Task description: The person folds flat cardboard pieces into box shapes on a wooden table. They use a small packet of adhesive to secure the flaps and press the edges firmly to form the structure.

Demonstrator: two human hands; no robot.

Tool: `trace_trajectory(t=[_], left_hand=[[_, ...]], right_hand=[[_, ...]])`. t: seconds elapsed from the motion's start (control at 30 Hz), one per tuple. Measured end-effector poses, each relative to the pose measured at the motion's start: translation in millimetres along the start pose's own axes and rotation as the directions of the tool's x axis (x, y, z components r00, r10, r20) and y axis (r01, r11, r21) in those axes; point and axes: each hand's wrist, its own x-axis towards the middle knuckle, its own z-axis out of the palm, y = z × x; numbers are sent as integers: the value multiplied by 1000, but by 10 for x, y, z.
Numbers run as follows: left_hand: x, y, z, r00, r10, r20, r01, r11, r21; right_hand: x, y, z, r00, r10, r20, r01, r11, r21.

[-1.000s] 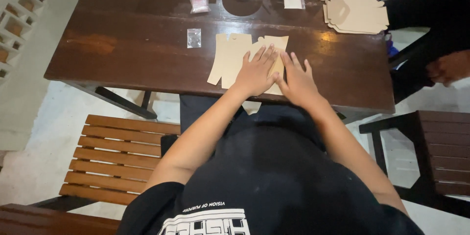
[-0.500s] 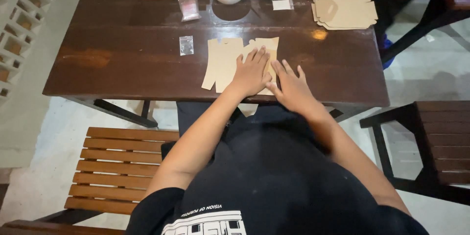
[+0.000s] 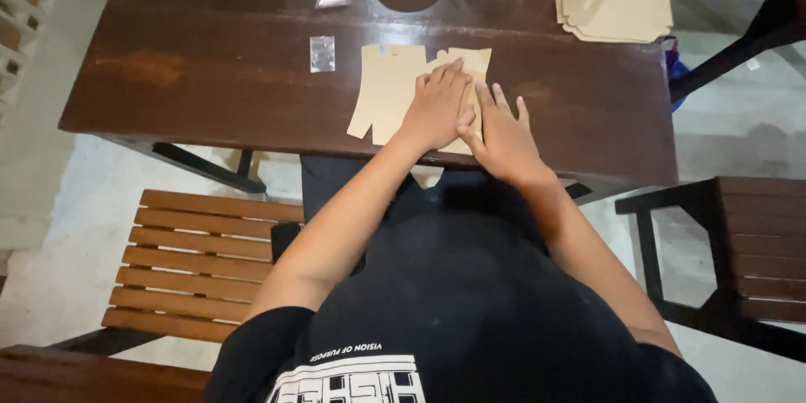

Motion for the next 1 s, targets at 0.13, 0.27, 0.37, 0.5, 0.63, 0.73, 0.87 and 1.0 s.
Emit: trace_trajectory(t=[0.13, 0.27, 0.37, 0.5, 0.63, 0.73, 0.87, 1.0], left_hand=[[12, -32, 32, 1000, -13, -24, 12, 999, -38], [26, -23, -40, 1000, -22, -2, 22, 997, -71], [18, 8, -76, 1000, -27, -3, 27, 997, -75], [28, 20, -111, 999, -30, 14, 31, 997, -74], [21, 44, -201, 997, -33, 67, 40, 993, -111], [29, 56, -206, 995, -53, 81, 60, 994, -91], [20, 27, -177, 996, -56, 66, 62, 993, -99], [34, -25, -81, 998, -55, 33, 59, 989, -135]], right_hand=[[-198, 2, 161, 999, 24, 43, -22, 999, -49], [-293, -31, 166, 999, 23, 32, -23, 1000, -22], [-259, -11, 138, 1000, 19, 12, -19, 1000, -11], [-60, 199, 199, 1000, 3, -19, -2, 1000, 29], [202, 342, 172, 999, -14, -45, 17, 998, 56], [318, 370, 118, 998, -18, -68, 20, 999, 31], [313, 348, 133, 997, -23, -73, 27, 999, 46], [159, 303, 198, 998, -15, -60, 19, 998, 65]])
